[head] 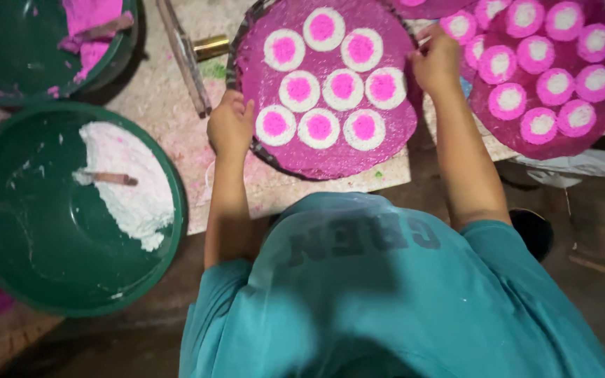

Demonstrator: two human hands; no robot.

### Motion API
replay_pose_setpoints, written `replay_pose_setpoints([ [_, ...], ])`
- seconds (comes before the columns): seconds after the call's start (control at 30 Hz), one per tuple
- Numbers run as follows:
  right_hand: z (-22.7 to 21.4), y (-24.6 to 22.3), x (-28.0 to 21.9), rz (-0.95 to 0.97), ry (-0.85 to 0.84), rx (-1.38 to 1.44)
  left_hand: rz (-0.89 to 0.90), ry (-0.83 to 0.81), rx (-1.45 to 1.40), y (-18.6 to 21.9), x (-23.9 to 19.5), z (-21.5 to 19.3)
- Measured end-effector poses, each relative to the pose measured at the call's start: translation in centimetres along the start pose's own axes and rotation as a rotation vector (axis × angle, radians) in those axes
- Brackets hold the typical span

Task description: The person scoops white and pink powdery materials from green basins and presses them into circular molds on a pink tray using a wooden tool. The person repeatedly fills molds, smooths the surface, and arranges the finished ring-shaped items on the tray.

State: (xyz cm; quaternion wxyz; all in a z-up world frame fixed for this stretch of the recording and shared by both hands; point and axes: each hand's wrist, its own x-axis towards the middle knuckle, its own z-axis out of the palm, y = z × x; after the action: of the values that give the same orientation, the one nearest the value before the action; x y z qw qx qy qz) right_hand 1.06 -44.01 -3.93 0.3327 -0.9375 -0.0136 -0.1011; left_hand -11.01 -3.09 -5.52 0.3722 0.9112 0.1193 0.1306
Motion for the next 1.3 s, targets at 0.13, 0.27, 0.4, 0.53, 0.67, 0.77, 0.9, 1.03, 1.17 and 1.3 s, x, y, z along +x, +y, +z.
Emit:
replay_pose_setpoints([
  [0.13,-1.6,-2.8,-1.0,-0.300,0.096,0.029,0.118,0.044,-0.136,1.9,0.4,-1.0],
  [0.27,-2.4,-5.6,-2.8,-0.304,0.177,-0.043,0.168,0.000,-0.231,4.3,2.7,-3.1],
  [0.4,-2.3,-6.7,-3.3,-0.290,0.155,-0.007,0.224,-0.084,-0.107,5.6,5.0,-4.8],
  [0.53,-2.2,-5.3,-3.4,-0.204,0.122,-0.057,0.232,-0.080,-0.067,3.8,4.6,-3.8],
  [0.67,-1.1,-3.7,-3.9,-0.151,0.083,-0.122,0.104,-0.049,-0.124,-0.4,3.4,-1.9],
  [0.77,-0.8,-3.0,-3.6,-0.148,0.072,-0.234,0.081,-0.016,-0.131,-2.8,3.0,-0.9],
  [0.9,0.0,-2.8,-2.9,-0.164,0.113,-0.299,0.041,-0.020,-0.096,-4.4,3.0,-0.2],
  [1.03,1.1,-3.2,-2.3,-0.100,0.051,-0.338,0.023,-0.022,-0.037,-4.2,2.6,-0.2],
  [1.17,0.5,-5.0,-2.8,-0.070,-0.029,-0.135,0.075,-0.019,-0.257,-1.4,2.9,-1.7],
  [1.3,-3.8,-6.5,-3.5,-0.218,0.056,0.178,0.098,-0.172,-0.471,4.2,4.6,-4.3],
])
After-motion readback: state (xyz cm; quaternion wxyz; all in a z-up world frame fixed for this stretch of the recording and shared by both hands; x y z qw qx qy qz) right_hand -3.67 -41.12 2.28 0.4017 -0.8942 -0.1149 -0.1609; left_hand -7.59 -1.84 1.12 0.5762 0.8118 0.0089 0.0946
